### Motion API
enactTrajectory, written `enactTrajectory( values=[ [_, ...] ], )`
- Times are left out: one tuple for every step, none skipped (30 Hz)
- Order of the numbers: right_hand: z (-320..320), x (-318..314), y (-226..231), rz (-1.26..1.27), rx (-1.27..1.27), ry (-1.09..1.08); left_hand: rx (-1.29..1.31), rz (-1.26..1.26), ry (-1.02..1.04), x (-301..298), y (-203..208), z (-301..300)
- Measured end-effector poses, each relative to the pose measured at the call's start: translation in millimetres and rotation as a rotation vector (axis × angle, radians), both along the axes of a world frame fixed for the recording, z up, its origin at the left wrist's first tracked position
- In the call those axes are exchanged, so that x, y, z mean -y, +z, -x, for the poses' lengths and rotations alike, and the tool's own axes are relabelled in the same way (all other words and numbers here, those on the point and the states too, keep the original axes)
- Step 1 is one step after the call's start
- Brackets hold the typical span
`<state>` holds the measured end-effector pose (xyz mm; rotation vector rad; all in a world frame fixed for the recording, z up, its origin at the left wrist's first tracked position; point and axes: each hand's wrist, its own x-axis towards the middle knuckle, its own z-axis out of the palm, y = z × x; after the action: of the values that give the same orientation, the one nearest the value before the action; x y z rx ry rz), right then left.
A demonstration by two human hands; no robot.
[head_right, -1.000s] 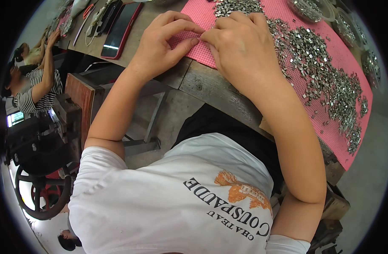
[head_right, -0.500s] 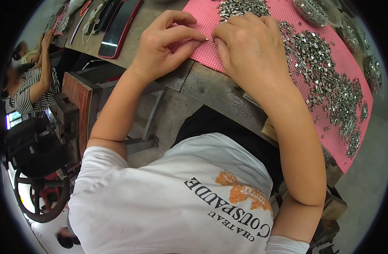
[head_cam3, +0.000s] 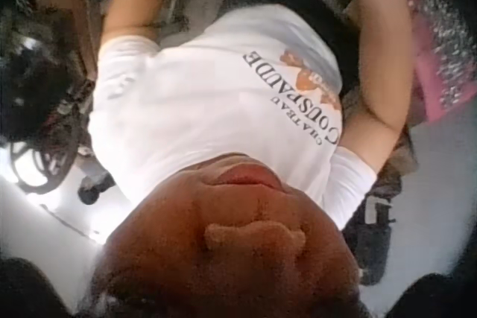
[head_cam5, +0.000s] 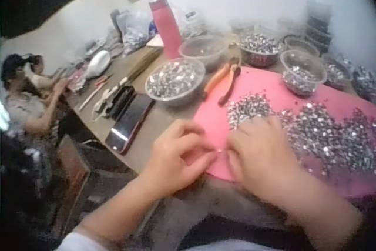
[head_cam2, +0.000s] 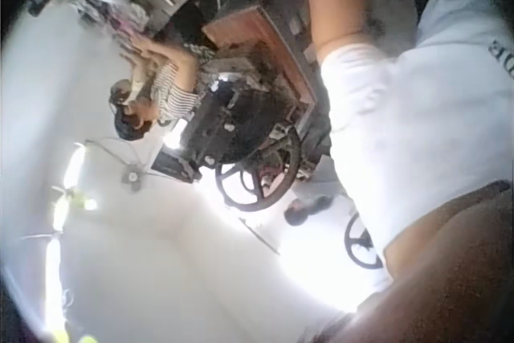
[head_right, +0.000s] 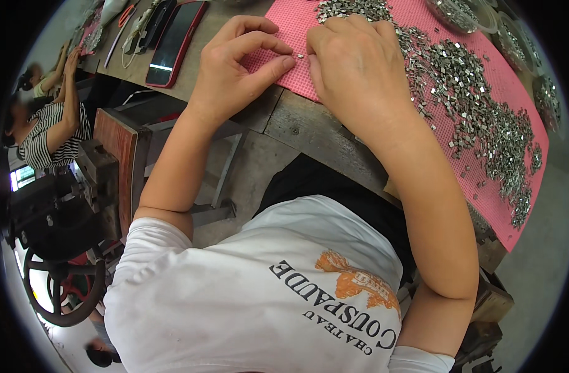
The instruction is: The person places small metal pieces into a metal fixture by hand, positions the fixture into a press machine, and then arranges metal pieces on the work table.
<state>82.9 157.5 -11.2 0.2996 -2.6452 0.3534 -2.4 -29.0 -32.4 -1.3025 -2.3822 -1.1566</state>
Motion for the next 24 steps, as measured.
enactTrajectory(
  values=[
    [-2.6,-1.2,2.4,0.018,0.008,-0.005,0.0,0.001,0.0,-1.3,0.8,-1.9],
    [-5.7,-2.7,4.6,0.035,0.016,-0.01,0.014,0.016,0.015,-2.6,1.7,-3.9],
    [-8.9,-4.4,6.1,0.036,0.017,-0.011,0.029,0.031,0.029,-3.5,2.2,-5.1],
    [-12.5,-6.5,7.6,0.059,0.019,-0.026,0.029,0.031,0.027,-4.0,2.3,-5.3],
    [-16.1,-8.8,9.1,0.081,0.021,-0.04,-0.012,0.034,0.027,-4.5,2.5,-5.5],
    [-19.6,-11.5,10.5,0.082,0.02,-0.041,-0.052,0.036,0.027,-4.9,2.6,-5.8],
    [-23.0,-14.6,11.9,0.089,0.008,-0.039,-0.053,0.037,0.023,-5.3,1.5,-5.0],
    [-26.5,-16.7,13.6,0.095,-0.004,-0.036,-0.091,0.048,0.039,-4.9,-0.7,-4.1],
    [-30.2,-17.5,15.9,0.096,-0.004,-0.039,-0.13,0.06,0.055,-4.9,-2.0,-3.7],
    [-34.3,-18.1,17.8,0.123,0.007,-0.062,-0.13,0.062,0.051,-5.3,-2.2,-4.7],
    [-37.7,-18.9,19.3,0.149,0.019,-0.085,-0.089,0.055,0.075,-5.4,-1.8,-7.0],
    [-40.1,-20.3,20.1,0.151,0.018,-0.088,-0.048,0.049,0.1,-5.4,-1.4,-9.4],
    [-42.8,-21.5,21.2,0.165,0.007,-0.092,-0.049,0.051,0.096,-5.9,-0.7,-12.2],
    [-45.3,-22.4,22.2,0.179,-0.003,-0.095,-0.084,0.071,0.144,-7.3,-0.3,-15.3],
    [-47.7,-23.0,23.4,0.181,-0.005,-0.099,-0.12,0.091,0.191,-9.0,-0.3,-17.8],
    [-50.2,-23.5,24.3,0.189,-0.015,-0.106,-0.121,0.093,0.189,-10.6,-1.1,-20.3],
    [-52.4,-24.2,25.3,0.196,-0.024,-0.113,-0.194,0.105,0.229,-12.4,-2.3,-22.5],
    [-54.4,-24.9,26.2,0.197,-0.026,-0.115,-0.266,0.117,0.268,-14.2,-3.4,-24.0],
    [-56.8,-25.8,26.5,0.217,-0.029,-0.118,-0.267,0.118,0.267,-16.1,-4.7,-25.9],
    [-59.3,-26.6,27.2,0.237,-0.032,-0.119,-0.327,0.125,0.305,-17.8,-5.7,-27.5],
    [-62.5,-27.2,28.8,0.239,-0.033,-0.12,-0.387,0.132,0.344,-18.6,-6.3,-28.9],
    [-67.1,-28.2,31.3,0.249,-0.04,-0.14,-0.388,0.132,0.34,-19.4,-6.6,-30.1],
    [-71.4,-29.3,32.8,0.259,-0.048,-0.16,-0.421,0.167,0.347,-19.6,-6.7,-31.1],
    [-75.5,-30.8,32.9,0.261,-0.05,-0.162,-0.455,0.203,0.354,-19.4,-5.8,-32.2]
  ],
)
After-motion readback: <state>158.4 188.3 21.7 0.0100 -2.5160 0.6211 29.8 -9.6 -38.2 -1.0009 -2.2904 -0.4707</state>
